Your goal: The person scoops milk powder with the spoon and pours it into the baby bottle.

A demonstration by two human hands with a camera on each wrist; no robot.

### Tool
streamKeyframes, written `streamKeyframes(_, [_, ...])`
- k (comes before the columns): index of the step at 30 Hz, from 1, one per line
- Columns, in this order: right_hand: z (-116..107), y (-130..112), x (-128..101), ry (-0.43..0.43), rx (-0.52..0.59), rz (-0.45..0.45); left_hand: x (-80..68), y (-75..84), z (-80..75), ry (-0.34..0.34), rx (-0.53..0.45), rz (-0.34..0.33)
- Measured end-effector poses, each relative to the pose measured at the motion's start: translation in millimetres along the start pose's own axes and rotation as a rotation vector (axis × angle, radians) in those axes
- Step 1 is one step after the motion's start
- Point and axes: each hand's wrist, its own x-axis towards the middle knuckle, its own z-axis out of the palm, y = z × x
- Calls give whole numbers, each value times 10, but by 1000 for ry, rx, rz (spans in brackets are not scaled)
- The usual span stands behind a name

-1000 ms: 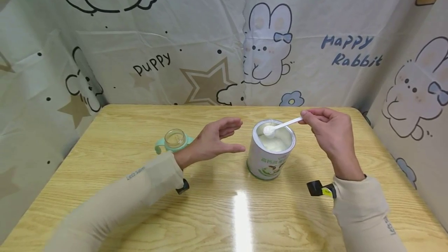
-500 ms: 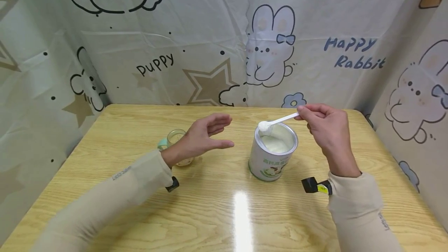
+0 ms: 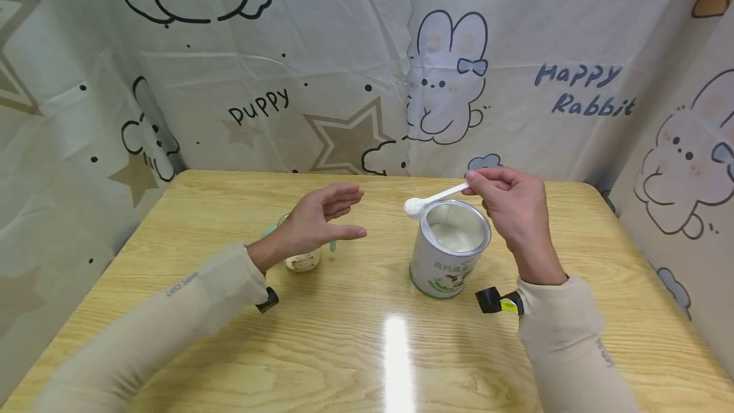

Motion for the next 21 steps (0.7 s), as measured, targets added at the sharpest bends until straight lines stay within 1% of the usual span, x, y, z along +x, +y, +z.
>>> streamKeyframes(3, [42, -20, 3, -9, -15, 12, -22, -24, -50, 6, 3, -5])
streamKeyframes(6, [80, -43, 12, -22, -6, 10, -38, -35, -104, 14, 14, -5])
streamKeyframes(11, [173, -89, 16, -45, 32, -18, -67, -34, -182, 34, 39, -8])
streamKeyframes(18, [311, -129, -5, -65, 65, -8, -109, -36, -277, 57, 45, -4])
streamKeyframes(21, [369, -135, -10, -68, 88, -23, -138, -53, -319, 63, 56, -5])
